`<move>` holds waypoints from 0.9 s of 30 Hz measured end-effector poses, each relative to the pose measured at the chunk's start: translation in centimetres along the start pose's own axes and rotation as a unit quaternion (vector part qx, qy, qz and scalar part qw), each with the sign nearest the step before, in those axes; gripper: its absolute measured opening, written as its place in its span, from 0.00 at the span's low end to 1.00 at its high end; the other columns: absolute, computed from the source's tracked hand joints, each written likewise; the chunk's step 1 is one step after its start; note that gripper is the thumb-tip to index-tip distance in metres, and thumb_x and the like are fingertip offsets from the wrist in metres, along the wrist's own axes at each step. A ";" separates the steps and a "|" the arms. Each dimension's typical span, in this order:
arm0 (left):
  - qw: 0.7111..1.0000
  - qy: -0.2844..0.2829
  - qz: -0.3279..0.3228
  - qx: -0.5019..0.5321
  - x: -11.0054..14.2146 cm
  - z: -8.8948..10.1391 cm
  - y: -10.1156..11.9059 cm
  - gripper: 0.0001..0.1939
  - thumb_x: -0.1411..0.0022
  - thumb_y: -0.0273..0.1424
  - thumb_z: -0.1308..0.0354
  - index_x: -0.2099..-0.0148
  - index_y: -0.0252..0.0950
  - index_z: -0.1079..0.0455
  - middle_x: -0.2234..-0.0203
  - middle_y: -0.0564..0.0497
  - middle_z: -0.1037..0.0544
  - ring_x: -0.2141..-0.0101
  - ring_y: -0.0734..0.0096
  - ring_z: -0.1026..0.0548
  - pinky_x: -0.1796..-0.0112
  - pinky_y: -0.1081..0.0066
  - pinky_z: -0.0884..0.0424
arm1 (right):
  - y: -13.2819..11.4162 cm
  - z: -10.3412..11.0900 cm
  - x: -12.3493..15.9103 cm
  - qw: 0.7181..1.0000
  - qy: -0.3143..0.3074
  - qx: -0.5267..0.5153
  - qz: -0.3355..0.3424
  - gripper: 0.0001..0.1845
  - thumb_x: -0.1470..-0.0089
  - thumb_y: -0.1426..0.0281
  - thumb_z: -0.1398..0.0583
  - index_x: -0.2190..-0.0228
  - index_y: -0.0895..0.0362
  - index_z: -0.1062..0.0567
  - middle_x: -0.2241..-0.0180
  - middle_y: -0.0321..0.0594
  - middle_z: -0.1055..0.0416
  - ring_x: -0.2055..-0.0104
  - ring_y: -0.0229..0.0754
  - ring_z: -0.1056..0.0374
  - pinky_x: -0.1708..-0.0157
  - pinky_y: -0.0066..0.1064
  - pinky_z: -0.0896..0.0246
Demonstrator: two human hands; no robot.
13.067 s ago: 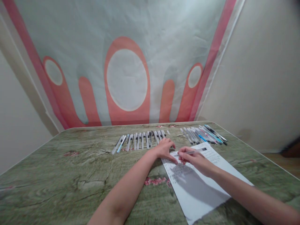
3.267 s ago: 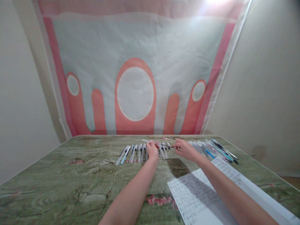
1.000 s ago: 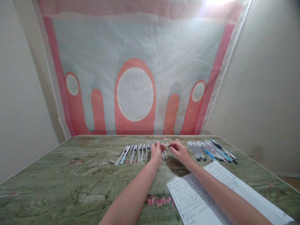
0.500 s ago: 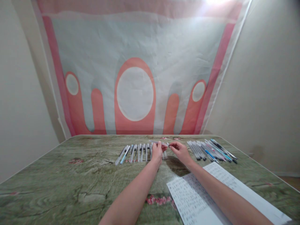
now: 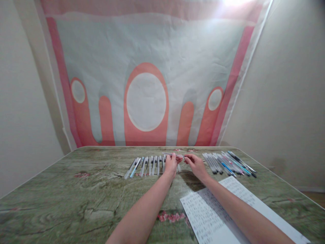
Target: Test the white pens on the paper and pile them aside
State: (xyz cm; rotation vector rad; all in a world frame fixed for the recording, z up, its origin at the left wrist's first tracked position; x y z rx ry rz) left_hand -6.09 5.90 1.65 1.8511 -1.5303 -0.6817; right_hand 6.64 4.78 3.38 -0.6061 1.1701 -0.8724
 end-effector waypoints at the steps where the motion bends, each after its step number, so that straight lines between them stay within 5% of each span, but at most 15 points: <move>1: 1.000 -0.007 0.001 0.001 0.1 -0.1 0.0 0.06 0.42 0.31 0.48 0.68 0.35 0.43 0.77 0.51 0.27 0.75 0.74 0.26 0.68 0.70 0.31 | 0.0 0.1 0.0 1.000 0.002 0.009 -0.003 0.16 0.49 0.58 0.47 0.70 0.58 0.28 0.75 0.40 0.29 0.75 0.39 0.33 0.74 0.30 0.37; 5: 0.999 -0.031 0.012 0.001 0.5 -0.5 -0.1 0.05 0.42 0.30 0.48 0.67 0.35 0.42 0.76 0.50 0.26 0.74 0.73 0.26 0.66 0.70 0.31 | 0.6 0.2 -0.2 0.998 0.005 0.016 -0.055 0.24 0.48 0.53 0.52 0.81 0.57 0.32 0.84 0.37 0.34 0.82 0.37 0.37 0.81 0.28 0.41; 8: 0.999 -0.031 0.003 0.009 0.5 -0.6 -0.1 0.04 0.42 0.30 0.49 0.67 0.35 0.42 0.75 0.49 0.26 0.73 0.73 0.26 0.66 0.69 0.31 | 1.1 0.3 -0.5 0.995 -0.026 -0.025 -0.097 0.26 0.48 0.51 0.55 0.79 0.58 0.32 0.82 0.38 0.33 0.81 0.38 0.36 0.83 0.28 0.41; 12: 0.999 -0.029 -0.005 0.019 0.3 -0.6 0.2 0.05 0.42 0.30 0.49 0.67 0.35 0.42 0.75 0.49 0.26 0.74 0.73 0.26 0.66 0.69 0.31 | 0.6 0.6 -0.8 0.999 -0.035 -0.003 -0.030 0.20 0.50 0.53 0.49 0.68 0.57 0.32 0.72 0.40 0.31 0.73 0.39 0.34 0.79 0.27 0.39; 15: 0.999 -0.035 0.009 0.013 0.3 -0.6 0.2 0.06 0.43 0.30 0.48 0.67 0.34 0.42 0.75 0.49 0.26 0.74 0.74 0.26 0.67 0.70 0.31 | 0.4 0.7 -0.7 0.998 -0.032 0.047 0.012 0.17 0.48 0.56 0.49 0.71 0.57 0.32 0.76 0.37 0.33 0.74 0.37 0.36 0.76 0.27 0.40; 18: 0.999 -0.039 0.021 0.010 0.4 -0.6 0.1 0.06 0.43 0.31 0.47 0.68 0.34 0.41 0.76 0.49 0.26 0.73 0.73 0.26 0.66 0.70 0.31 | 0.9 0.7 -0.8 0.997 -0.047 0.053 -0.024 0.23 0.46 0.54 0.54 0.80 0.57 0.34 0.82 0.36 0.36 0.79 0.36 0.39 0.78 0.27 0.42; 21: 0.999 -0.030 0.018 0.021 0.4 -0.6 0.1 0.07 0.44 0.32 0.46 0.68 0.34 0.41 0.76 0.49 0.26 0.73 0.73 0.26 0.66 0.70 0.31 | 1.3 0.7 -0.9 0.996 -0.064 0.003 -0.067 0.23 0.46 0.53 0.55 0.76 0.57 0.33 0.79 0.36 0.33 0.79 0.37 0.37 0.82 0.26 0.43; 24: 0.999 -0.027 0.016 0.026 0.4 -0.5 0.2 0.07 0.43 0.32 0.47 0.68 0.34 0.41 0.75 0.49 0.26 0.73 0.73 0.26 0.66 0.70 0.31 | 1.1 0.9 -1.0 0.997 -0.063 0.002 -0.036 0.18 0.48 0.55 0.51 0.69 0.57 0.34 0.74 0.36 0.33 0.75 0.37 0.35 0.80 0.26 0.41; 27: 0.999 -0.037 0.016 0.024 0.4 -0.5 0.4 0.06 0.42 0.31 0.48 0.67 0.34 0.41 0.75 0.49 0.26 0.73 0.73 0.26 0.65 0.69 0.31 | 0.9 1.0 -1.0 0.996 -0.073 0.054 0.001 0.17 0.46 0.58 0.52 0.74 0.56 0.34 0.78 0.35 0.34 0.75 0.36 0.37 0.76 0.26 0.41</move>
Point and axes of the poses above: each hand's wrist, its own x-axis away from the middle knuckle, its own z-axis out of the back of the hand, y = z × x, the point moved 2 cm from there along -x, towards the middle knuckle
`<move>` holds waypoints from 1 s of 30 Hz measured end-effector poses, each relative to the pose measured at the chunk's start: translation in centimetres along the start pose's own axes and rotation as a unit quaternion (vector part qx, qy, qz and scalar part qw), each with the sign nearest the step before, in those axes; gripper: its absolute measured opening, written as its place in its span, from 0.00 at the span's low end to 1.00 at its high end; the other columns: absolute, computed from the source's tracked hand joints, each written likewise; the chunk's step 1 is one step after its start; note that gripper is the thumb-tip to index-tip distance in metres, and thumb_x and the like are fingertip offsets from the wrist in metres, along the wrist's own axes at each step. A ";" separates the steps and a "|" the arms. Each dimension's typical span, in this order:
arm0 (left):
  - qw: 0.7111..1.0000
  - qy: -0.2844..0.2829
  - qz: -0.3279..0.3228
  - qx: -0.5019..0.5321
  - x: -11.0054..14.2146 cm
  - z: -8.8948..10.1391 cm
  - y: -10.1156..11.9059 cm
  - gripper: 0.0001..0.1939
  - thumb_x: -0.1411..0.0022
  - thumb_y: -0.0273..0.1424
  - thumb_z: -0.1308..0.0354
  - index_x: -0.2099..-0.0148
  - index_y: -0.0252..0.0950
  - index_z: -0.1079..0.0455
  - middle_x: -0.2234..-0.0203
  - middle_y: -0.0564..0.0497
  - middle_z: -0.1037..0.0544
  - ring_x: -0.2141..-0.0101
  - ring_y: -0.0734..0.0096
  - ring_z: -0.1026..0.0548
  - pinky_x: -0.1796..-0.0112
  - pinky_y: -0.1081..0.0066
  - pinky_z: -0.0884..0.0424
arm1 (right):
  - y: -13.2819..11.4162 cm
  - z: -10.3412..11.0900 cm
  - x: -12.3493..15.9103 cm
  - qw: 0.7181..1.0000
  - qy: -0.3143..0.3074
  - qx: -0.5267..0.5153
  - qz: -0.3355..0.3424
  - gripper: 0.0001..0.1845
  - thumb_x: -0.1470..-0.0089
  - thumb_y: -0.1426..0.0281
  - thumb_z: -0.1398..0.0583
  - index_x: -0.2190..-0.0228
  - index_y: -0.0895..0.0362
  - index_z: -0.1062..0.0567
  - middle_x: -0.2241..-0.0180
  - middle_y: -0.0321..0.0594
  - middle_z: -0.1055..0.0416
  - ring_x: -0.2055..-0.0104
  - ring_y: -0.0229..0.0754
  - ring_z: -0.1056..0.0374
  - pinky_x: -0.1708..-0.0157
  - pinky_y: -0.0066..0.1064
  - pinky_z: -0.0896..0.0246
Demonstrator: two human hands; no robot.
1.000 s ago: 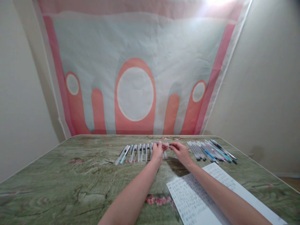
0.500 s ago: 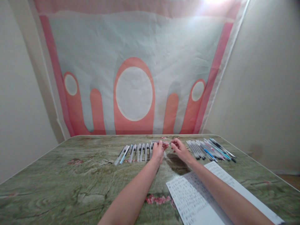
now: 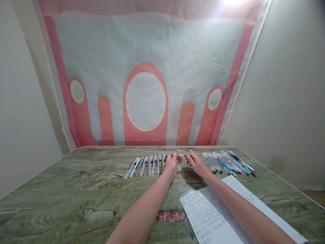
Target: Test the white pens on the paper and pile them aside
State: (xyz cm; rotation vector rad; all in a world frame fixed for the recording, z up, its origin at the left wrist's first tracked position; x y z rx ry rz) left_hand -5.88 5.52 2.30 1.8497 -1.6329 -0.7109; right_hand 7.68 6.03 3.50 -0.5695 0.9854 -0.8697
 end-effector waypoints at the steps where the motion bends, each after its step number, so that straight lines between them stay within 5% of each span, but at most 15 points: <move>1: 1.000 -0.002 0.000 0.000 0.0 0.0 0.0 0.05 0.42 0.30 0.48 0.67 0.34 0.41 0.75 0.49 0.26 0.73 0.73 0.26 0.65 0.69 0.31 | -0.1 0.0 0.0 1.000 -0.001 0.014 0.003 0.17 0.45 0.58 0.53 0.76 0.56 0.35 0.79 0.35 0.35 0.76 0.36 0.38 0.76 0.27 0.42; 9: 1.000 -0.005 0.017 0.000 0.2 -0.1 -0.1 0.06 0.43 0.31 0.47 0.68 0.34 0.41 0.75 0.49 0.26 0.72 0.73 0.26 0.65 0.70 0.31 | -0.9 -0.2 0.2 0.999 0.008 0.044 0.020 0.17 0.45 0.58 0.53 0.74 0.56 0.35 0.79 0.34 0.34 0.77 0.37 0.38 0.74 0.28 0.43; 13: 1.000 -0.023 0.008 -0.004 0.3 -0.2 -0.2 0.05 0.42 0.30 0.48 0.67 0.34 0.41 0.75 0.48 0.26 0.73 0.73 0.26 0.65 0.69 0.31 | -0.2 -0.1 0.2 0.999 -0.012 0.008 -0.036 0.24 0.44 0.56 0.58 0.82 0.56 0.36 0.84 0.34 0.37 0.81 0.36 0.40 0.78 0.27 0.44; 16: 1.000 -0.014 -0.001 0.000 0.3 -0.2 -0.1 0.05 0.41 0.30 0.49 0.67 0.34 0.41 0.74 0.48 0.26 0.74 0.74 0.27 0.66 0.70 0.32 | 0.0 -0.1 0.2 0.997 -0.017 -0.045 -0.064 0.22 0.45 0.55 0.56 0.75 0.56 0.34 0.80 0.35 0.34 0.79 0.36 0.38 0.82 0.26 0.44; 21: 1.000 -0.012 0.014 -0.012 0.2 -0.1 0.0 0.08 0.44 0.32 0.46 0.67 0.34 0.42 0.76 0.50 0.26 0.73 0.73 0.26 0.65 0.69 0.32 | -0.4 0.2 0.2 1.000 0.000 -0.005 -0.002 0.16 0.47 0.57 0.51 0.72 0.56 0.35 0.78 0.35 0.35 0.76 0.37 0.37 0.78 0.26 0.43; 25: 0.999 -0.020 0.016 -0.024 0.2 0.0 -0.2 0.09 0.44 0.34 0.46 0.67 0.34 0.42 0.76 0.51 0.26 0.73 0.73 0.26 0.65 0.69 0.31 | -0.4 0.2 0.2 0.999 -0.011 0.031 -0.009 0.21 0.44 0.58 0.55 0.79 0.56 0.36 0.81 0.35 0.36 0.78 0.36 0.39 0.76 0.27 0.44; 30: 1.000 -0.021 0.007 -0.021 0.3 -0.1 -0.1 0.07 0.42 0.32 0.48 0.67 0.34 0.42 0.75 0.50 0.26 0.73 0.74 0.26 0.65 0.70 0.31 | -0.4 0.0 0.3 1.000 -0.010 0.002 -0.010 0.16 0.45 0.58 0.53 0.74 0.56 0.35 0.79 0.34 0.34 0.78 0.36 0.39 0.76 0.27 0.44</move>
Point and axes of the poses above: each hand's wrist, its own x-axis away from the middle knuckle, its own z-axis out of the back of the hand, y = z × x, the point moved 2 cm from there along -x, towards the middle knuckle
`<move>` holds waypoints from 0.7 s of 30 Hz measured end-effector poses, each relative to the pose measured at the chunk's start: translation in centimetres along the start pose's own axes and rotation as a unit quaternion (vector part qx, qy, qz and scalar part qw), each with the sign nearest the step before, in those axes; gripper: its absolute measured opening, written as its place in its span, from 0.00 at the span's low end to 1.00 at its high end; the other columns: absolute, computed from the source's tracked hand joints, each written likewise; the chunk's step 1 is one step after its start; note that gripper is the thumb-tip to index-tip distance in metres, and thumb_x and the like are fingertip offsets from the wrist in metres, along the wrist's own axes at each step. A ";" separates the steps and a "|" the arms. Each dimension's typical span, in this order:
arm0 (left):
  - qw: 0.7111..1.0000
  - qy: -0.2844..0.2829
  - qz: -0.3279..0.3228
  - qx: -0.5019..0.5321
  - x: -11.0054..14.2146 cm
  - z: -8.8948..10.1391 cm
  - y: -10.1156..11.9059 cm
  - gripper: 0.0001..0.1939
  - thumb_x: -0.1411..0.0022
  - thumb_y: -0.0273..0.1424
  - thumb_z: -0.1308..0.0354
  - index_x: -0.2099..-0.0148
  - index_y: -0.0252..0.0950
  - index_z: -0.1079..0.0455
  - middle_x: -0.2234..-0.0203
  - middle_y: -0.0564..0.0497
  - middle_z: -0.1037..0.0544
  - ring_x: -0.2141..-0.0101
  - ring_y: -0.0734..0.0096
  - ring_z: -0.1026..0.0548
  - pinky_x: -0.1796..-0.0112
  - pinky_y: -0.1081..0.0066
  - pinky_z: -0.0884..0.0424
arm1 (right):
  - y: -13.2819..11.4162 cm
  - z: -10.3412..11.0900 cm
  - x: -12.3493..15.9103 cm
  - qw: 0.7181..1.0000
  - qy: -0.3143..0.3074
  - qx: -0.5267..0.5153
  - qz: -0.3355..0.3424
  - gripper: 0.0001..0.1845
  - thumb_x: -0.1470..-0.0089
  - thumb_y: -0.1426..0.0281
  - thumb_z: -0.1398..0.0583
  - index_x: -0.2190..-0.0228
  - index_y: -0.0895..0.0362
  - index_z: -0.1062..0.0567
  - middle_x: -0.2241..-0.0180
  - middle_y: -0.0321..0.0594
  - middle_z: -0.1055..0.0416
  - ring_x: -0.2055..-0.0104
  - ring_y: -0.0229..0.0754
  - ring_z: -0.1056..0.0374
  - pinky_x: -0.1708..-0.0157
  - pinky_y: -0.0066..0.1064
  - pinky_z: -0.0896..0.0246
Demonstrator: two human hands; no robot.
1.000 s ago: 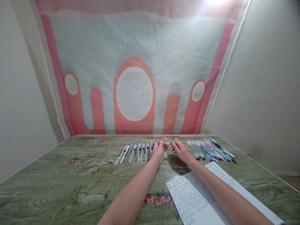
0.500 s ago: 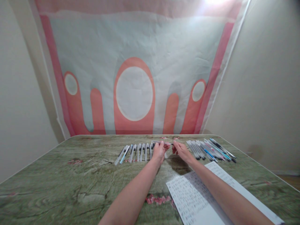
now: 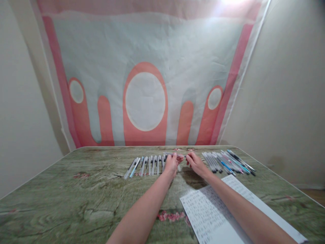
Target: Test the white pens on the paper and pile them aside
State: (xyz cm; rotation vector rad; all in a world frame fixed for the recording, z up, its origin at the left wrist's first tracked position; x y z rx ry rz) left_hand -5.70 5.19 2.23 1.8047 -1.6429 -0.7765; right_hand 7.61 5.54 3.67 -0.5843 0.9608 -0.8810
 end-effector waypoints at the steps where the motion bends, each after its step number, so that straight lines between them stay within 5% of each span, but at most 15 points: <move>1: 1.000 -0.004 0.003 -0.001 0.0 0.0 0.0 0.07 0.42 0.32 0.48 0.67 0.34 0.42 0.75 0.51 0.26 0.73 0.74 0.26 0.65 0.70 0.31 | 0.1 -0.1 0.0 1.000 0.000 0.003 0.001 0.17 0.45 0.58 0.53 0.75 0.56 0.36 0.79 0.34 0.35 0.78 0.36 0.39 0.76 0.27 0.44; 17: 1.000 -0.021 0.004 0.000 -0.1 0.0 -0.1 0.08 0.43 0.33 0.47 0.67 0.34 0.41 0.74 0.50 0.26 0.72 0.76 0.27 0.63 0.70 0.31 | 0.4 -0.4 -0.2 0.988 -0.032 -0.135 -0.075 0.22 0.47 0.52 0.54 0.77 0.56 0.36 0.80 0.34 0.36 0.80 0.35 0.38 0.82 0.25 0.44; 21: 1.000 -0.024 0.004 0.002 0.0 -0.1 0.0 0.09 0.43 0.34 0.47 0.67 0.34 0.41 0.73 0.50 0.26 0.72 0.76 0.27 0.63 0.70 0.32 | 0.2 -0.3 -0.1 0.992 -0.008 -0.115 -0.049 0.18 0.48 0.54 0.50 0.76 0.56 0.35 0.79 0.33 0.35 0.78 0.34 0.39 0.81 0.25 0.43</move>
Point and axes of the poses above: each hand's wrist, its own x-axis away from the middle knuckle, its own z-axis out of the back of the hand, y = z × x, the point moved 2 cm from there along -x, towards the middle knuckle
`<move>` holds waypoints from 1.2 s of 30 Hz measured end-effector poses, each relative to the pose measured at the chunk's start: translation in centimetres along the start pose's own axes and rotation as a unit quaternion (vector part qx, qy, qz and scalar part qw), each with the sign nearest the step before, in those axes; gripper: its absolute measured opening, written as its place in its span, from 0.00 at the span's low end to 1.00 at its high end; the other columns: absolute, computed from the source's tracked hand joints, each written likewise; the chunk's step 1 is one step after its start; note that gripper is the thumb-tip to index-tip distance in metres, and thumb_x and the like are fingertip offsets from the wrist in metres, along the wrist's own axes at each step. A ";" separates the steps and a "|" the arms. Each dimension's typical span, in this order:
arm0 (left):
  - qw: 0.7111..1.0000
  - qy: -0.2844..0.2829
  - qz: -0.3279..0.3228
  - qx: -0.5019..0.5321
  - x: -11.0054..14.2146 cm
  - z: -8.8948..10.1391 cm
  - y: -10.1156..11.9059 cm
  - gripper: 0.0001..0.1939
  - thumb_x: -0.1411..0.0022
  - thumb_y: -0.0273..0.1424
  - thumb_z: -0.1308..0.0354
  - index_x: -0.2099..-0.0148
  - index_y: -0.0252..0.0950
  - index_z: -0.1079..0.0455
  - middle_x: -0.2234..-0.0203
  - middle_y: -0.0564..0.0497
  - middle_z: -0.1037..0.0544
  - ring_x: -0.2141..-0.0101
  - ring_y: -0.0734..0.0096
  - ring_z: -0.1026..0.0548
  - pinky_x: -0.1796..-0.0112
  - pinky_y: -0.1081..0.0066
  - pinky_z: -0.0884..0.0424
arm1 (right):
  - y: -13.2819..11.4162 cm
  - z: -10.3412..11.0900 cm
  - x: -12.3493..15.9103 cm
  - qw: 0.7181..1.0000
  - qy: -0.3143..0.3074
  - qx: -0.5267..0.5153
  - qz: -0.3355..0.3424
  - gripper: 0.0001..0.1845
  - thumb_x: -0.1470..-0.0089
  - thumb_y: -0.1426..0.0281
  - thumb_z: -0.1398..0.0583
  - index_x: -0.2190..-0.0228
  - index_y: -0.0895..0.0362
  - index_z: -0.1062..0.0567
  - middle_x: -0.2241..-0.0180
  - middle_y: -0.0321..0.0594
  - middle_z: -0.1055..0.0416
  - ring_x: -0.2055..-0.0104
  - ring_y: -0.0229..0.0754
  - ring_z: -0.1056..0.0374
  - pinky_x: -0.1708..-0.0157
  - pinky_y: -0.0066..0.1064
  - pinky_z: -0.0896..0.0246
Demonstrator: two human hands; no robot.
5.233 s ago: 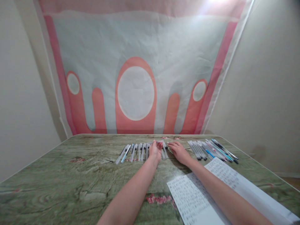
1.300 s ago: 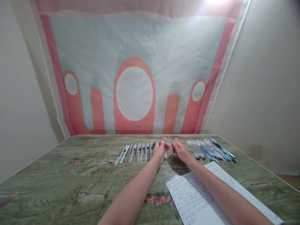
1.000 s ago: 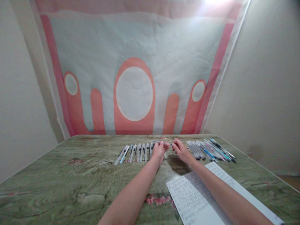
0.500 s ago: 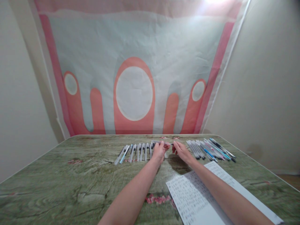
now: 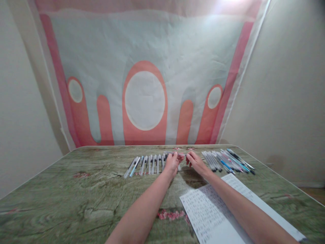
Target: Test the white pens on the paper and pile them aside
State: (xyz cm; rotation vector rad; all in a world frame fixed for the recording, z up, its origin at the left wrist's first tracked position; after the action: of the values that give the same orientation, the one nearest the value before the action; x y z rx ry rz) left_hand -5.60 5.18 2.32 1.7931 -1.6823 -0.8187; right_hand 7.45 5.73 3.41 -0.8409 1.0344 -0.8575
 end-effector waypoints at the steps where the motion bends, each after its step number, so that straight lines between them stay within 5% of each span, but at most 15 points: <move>1: 1.000 -0.005 0.000 -0.001 0.0 0.0 0.0 0.08 0.43 0.33 0.47 0.66 0.33 0.41 0.73 0.50 0.26 0.71 0.76 0.27 0.63 0.70 0.32 | 0.0 0.0 0.0 1.000 0.004 0.008 0.004 0.18 0.49 0.54 0.50 0.77 0.56 0.36 0.80 0.33 0.35 0.79 0.34 0.39 0.80 0.25 0.43; 10: 0.999 -0.019 0.010 0.031 0.3 -0.6 0.4 0.04 0.41 0.29 0.49 0.66 0.33 0.41 0.72 0.49 0.26 0.72 0.77 0.27 0.64 0.72 0.32 | 0.4 0.0 -0.1 0.977 -0.028 -0.181 -0.111 0.22 0.52 0.50 0.50 0.79 0.56 0.37 0.83 0.33 0.37 0.82 0.34 0.40 0.81 0.27 0.43; 17: 0.995 -0.016 0.071 0.070 0.8 -1.4 0.1 0.06 0.43 0.30 0.47 0.67 0.32 0.36 0.70 0.48 0.26 0.72 0.80 0.28 0.65 0.77 0.33 | -1.8 -0.2 0.3 0.998 -0.001 -0.053 0.044 0.25 0.53 0.55 0.45 0.54 0.51 0.36 0.58 0.39 0.34 0.56 0.40 0.38 0.60 0.31 0.41; 21: 0.984 -0.092 0.114 -0.103 1.7 -1.9 -0.5 0.12 0.47 0.38 0.44 0.66 0.34 0.34 0.70 0.49 0.27 0.72 0.78 0.29 0.71 0.77 0.35 | -2.0 0.1 0.2 0.998 0.039 0.019 0.052 0.22 0.48 0.53 0.52 0.59 0.53 0.29 0.65 0.40 0.31 0.59 0.41 0.37 0.59 0.33 0.42; 23: 0.947 -0.167 0.101 -0.255 2.3 -2.0 -0.4 0.14 0.50 0.40 0.42 0.67 0.34 0.33 0.73 0.50 0.27 0.74 0.77 0.30 0.73 0.77 0.37 | -1.8 1.0 -0.1 0.994 0.102 0.025 0.026 0.27 0.48 0.51 0.54 0.64 0.56 0.27 0.73 0.40 0.31 0.68 0.40 0.36 0.67 0.31 0.39; 27: 0.792 -0.347 0.017 -0.503 4.1 -2.5 0.0 0.19 0.61 0.41 0.36 0.68 0.35 0.30 0.75 0.50 0.27 0.74 0.71 0.31 0.73 0.73 0.37 | -1.6 3.3 -0.7 0.976 0.215 -0.011 0.010 0.30 0.50 0.48 0.54 0.64 0.59 0.28 0.75 0.40 0.31 0.74 0.38 0.38 0.79 0.27 0.41; 31: 0.663 -0.399 -0.052 -0.631 5.5 -3.1 0.1 0.29 0.71 0.48 0.35 0.66 0.37 0.31 0.70 0.48 0.29 0.68 0.63 0.32 0.68 0.69 0.36 | -1.8 5.2 -0.8 0.957 0.287 0.027 0.033 0.23 0.53 0.52 0.46 0.66 0.58 0.30 0.77 0.37 0.33 0.78 0.35 0.40 0.80 0.25 0.43; 33: 0.628 -0.404 -0.072 -0.661 5.8 -3.4 0.1 0.33 0.74 0.50 0.35 0.65 0.37 0.31 0.68 0.47 0.30 0.65 0.60 0.33 0.66 0.68 0.36 | -1.9 5.8 -0.8 0.946 0.320 0.047 0.032 0.20 0.54 0.54 0.44 0.67 0.58 0.31 0.81 0.33 0.36 0.81 0.33 0.42 0.81 0.24 0.45; 36: 0.617 -0.393 -0.097 -0.675 5.9 -3.3 0.2 0.34 0.74 0.52 0.36 0.64 0.36 0.32 0.67 0.46 0.32 0.64 0.58 0.34 0.65 0.67 0.37 | -2.2 6.1 -0.8 0.943 0.330 0.023 0.031 0.20 0.53 0.54 0.45 0.66 0.59 0.32 0.83 0.31 0.38 0.82 0.33 0.43 0.82 0.24 0.46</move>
State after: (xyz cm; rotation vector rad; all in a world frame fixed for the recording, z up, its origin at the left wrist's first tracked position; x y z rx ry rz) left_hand -3.05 -0.74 4.25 0.4379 -0.5779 -2.3334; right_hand 12.61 6.61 7.39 -0.4750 1.6067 -1.1395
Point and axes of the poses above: each hand's wrist, its own x-axis away from the middle knuckle, its own z-axis out of the back of the hand, y = z × x, the point moved 2 cm from there along -x, towards the middle knuckle
